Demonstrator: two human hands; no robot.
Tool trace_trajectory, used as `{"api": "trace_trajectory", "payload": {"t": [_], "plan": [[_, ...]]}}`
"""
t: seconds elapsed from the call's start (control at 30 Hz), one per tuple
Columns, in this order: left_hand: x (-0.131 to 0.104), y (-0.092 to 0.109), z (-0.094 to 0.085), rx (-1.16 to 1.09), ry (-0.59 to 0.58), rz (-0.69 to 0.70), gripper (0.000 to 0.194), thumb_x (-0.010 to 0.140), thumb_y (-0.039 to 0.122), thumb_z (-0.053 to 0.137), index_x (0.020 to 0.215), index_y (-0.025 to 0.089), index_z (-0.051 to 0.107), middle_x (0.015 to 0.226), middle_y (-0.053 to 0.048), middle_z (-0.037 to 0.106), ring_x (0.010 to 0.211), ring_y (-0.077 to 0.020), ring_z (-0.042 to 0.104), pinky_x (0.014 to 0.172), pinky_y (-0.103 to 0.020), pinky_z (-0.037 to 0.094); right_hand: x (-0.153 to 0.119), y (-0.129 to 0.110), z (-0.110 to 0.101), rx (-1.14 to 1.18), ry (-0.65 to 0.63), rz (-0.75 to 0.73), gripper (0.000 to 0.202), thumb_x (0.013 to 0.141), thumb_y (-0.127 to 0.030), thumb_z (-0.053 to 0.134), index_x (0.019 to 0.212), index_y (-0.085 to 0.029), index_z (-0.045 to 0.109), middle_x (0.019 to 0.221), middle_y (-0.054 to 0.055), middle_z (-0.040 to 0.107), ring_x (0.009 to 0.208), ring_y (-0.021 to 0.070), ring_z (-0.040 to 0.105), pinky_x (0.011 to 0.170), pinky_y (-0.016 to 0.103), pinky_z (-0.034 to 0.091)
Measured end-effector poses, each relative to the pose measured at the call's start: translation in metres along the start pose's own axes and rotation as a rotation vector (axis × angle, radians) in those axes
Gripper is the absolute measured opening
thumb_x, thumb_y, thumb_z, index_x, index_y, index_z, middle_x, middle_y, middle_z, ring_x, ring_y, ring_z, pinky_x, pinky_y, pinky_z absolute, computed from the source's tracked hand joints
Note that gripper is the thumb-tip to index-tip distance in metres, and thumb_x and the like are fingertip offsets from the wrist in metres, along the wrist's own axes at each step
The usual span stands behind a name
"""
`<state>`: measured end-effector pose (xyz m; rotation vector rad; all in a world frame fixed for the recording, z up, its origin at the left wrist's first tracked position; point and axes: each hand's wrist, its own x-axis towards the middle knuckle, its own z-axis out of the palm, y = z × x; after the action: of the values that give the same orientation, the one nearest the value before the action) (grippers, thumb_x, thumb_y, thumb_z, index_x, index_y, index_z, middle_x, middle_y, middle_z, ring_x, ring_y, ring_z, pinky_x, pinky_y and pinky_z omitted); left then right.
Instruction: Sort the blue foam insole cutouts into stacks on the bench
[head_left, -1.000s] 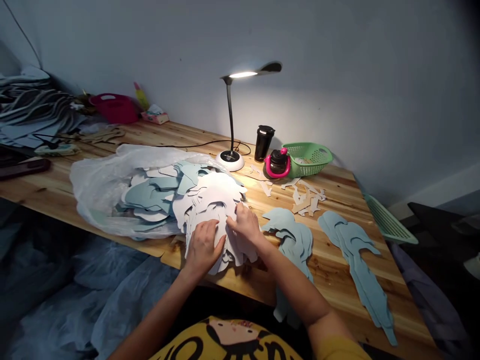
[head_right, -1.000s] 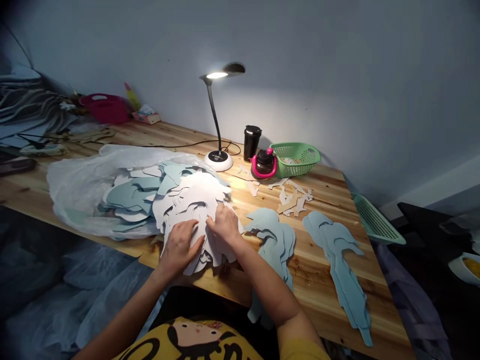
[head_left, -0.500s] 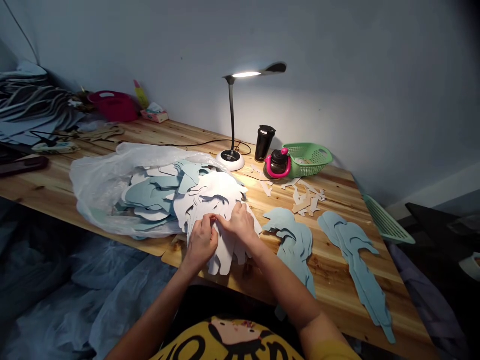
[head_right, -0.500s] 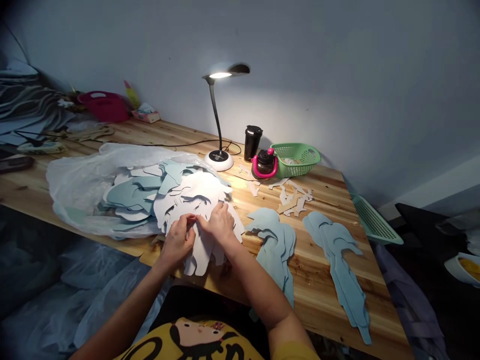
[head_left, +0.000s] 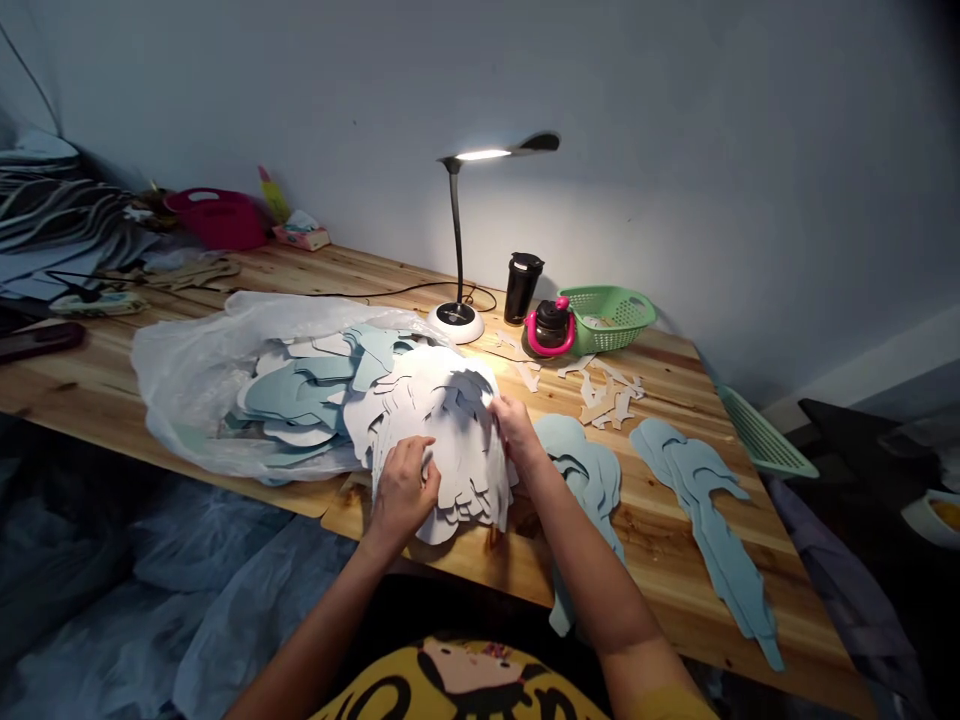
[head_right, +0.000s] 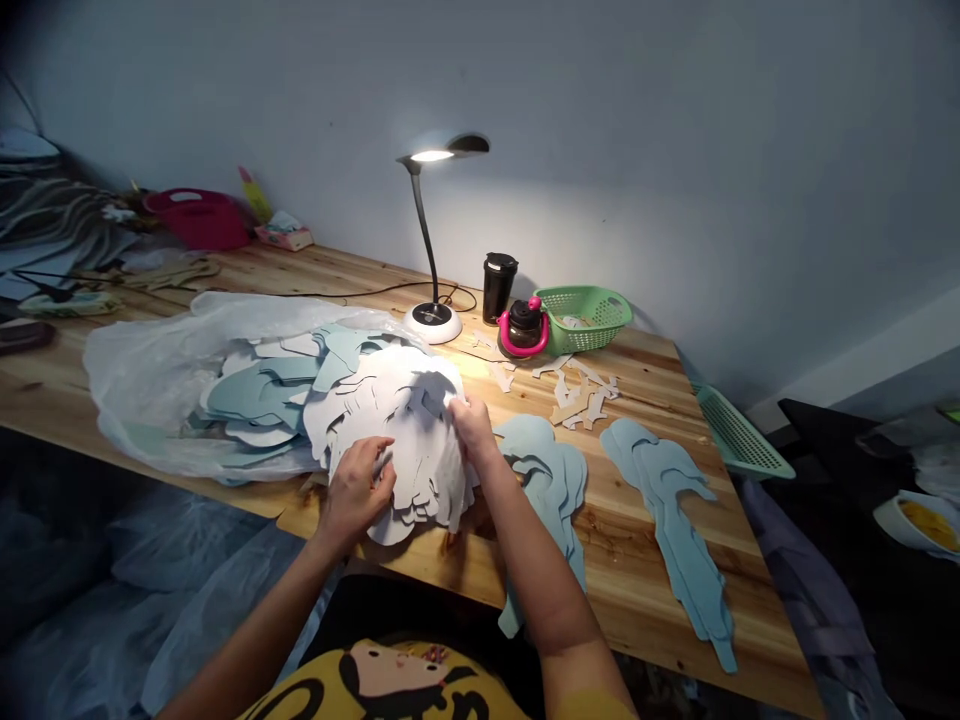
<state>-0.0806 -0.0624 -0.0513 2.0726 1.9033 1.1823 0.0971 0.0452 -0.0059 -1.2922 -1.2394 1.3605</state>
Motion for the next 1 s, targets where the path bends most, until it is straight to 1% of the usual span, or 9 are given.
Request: {"api": "trace_trajectory", "payload": {"t": [0.07, 0.13, 0.23, 0.37, 0.5, 0.67, 0.83, 0.93, 1.0], "plan": [[0.002, 0.001, -0.002, 0.031, 0.015, 0.013, 0.029, 0.091, 0.022, 0.05, 0.117, 0.016, 0.06, 0.111, -0.012, 0.065, 0.105, -0.0285, 0.062, 0.094, -0.041, 0.05, -0.012, -0.01, -0.014, 0.126, -0.083, 0.021, 0.029, 0.079, -0.05, 0.058, 0.084, -0.021, 0.055, 0.066, -0.005, 0.044, 0.05, 0.0097, 0.034, 0.046, 0.024, 0.034], [0.005, -0.001, -0.007, 0.089, 0.047, 0.007, 0.03, 0.092, 0.027, 0.051, 0.119, 0.015, 0.06, 0.113, -0.013, 0.064, 0.107, -0.0295, 0.06, 0.097, -0.042, 0.049, -0.028, -0.019, -0.035, 0.31, -0.181, 0.054, 0.031, 0.075, -0.046, 0.065, 0.092, -0.021, 0.06, 0.069, -0.005, 0.045, 0.047, 0.0076, 0.028, 0.043, 0.022, 0.029], [0.011, -0.01, -0.014, 0.225, 0.087, -0.057, 0.041, 0.092, 0.037, 0.054, 0.123, 0.011, 0.06, 0.121, -0.017, 0.06, 0.113, -0.0332, 0.056, 0.103, -0.045, 0.045, -0.053, -0.025, -0.078, 0.585, -0.244, 0.129, 0.034, 0.071, -0.033, 0.07, 0.102, -0.022, 0.065, 0.076, -0.003, 0.056, 0.049, 0.008, 0.035, 0.044, 0.021, 0.036], [0.021, -0.021, -0.018, 0.365, 0.011, -0.144, 0.064, 0.086, 0.048, 0.058, 0.134, 0.006, 0.055, 0.127, -0.021, 0.055, 0.116, -0.0372, 0.052, 0.104, -0.047, 0.044, -0.08, -0.014, -0.139, 0.601, -0.063, 0.194, 0.033, 0.074, -0.034, 0.069, 0.104, -0.023, 0.07, 0.074, 0.0, 0.061, 0.06, 0.0159, 0.054, 0.053, 0.029, 0.051], [0.031, -0.025, -0.017, 0.41, -0.037, -0.201, 0.078, 0.079, 0.052, 0.064, 0.139, 0.004, 0.053, 0.123, -0.022, 0.054, 0.114, -0.0392, 0.051, 0.103, -0.049, 0.045, -0.107, -0.004, -0.18, 0.527, 0.096, 0.246, 0.038, 0.067, -0.029, 0.074, 0.104, -0.02, 0.071, 0.07, -0.002, 0.06, 0.058, 0.0141, 0.054, 0.058, 0.029, 0.056], [0.04, -0.029, -0.017, 0.386, -0.025, -0.22, 0.076, 0.075, 0.05, 0.07, 0.136, 0.006, 0.055, 0.12, -0.021, 0.054, 0.118, -0.0417, 0.051, 0.105, -0.053, 0.045, -0.142, -0.012, -0.225, 0.215, 0.215, 0.176, 0.041, 0.071, -0.036, 0.084, 0.107, -0.022, 0.069, 0.083, 0.002, 0.068, 0.067, 0.0154, 0.061, 0.058, 0.026, 0.054], [0.041, -0.029, -0.017, 0.376, -0.014, -0.23, 0.071, 0.075, 0.047, 0.072, 0.131, 0.009, 0.055, 0.121, -0.021, 0.055, 0.118, -0.0427, 0.052, 0.104, -0.058, 0.046, -0.159, -0.011, -0.296, -0.227, 0.326, 0.077, 0.045, 0.073, -0.047, 0.076, 0.109, -0.022, 0.068, 0.095, 0.007, 0.073, 0.083, 0.0235, 0.068, 0.071, 0.032, 0.057], [0.041, -0.025, -0.017, 0.392, -0.028, -0.253, 0.067, 0.076, 0.043, 0.07, 0.131, 0.008, 0.055, 0.119, -0.022, 0.057, 0.116, -0.0413, 0.054, 0.104, -0.055, 0.046, -0.156, 0.005, -0.327, -0.65, 0.512, 0.217, 0.042, 0.073, -0.046, 0.07, 0.105, -0.019, 0.07, 0.103, 0.014, 0.074, 0.097, 0.0317, 0.07, 0.081, 0.04, 0.057], [0.043, -0.022, -0.017, 0.409, -0.03, -0.264, 0.063, 0.077, 0.039, 0.068, 0.13, 0.007, 0.055, 0.117, -0.022, 0.058, 0.113, -0.0394, 0.056, 0.103, -0.052, 0.047, -0.148, 0.016, -0.333, -0.912, 0.668, 0.318, 0.042, 0.074, -0.044, 0.07, 0.101, -0.013, 0.07, 0.102, 0.021, 0.073, 0.103, 0.039, 0.068, 0.085, 0.047, 0.054]]}}
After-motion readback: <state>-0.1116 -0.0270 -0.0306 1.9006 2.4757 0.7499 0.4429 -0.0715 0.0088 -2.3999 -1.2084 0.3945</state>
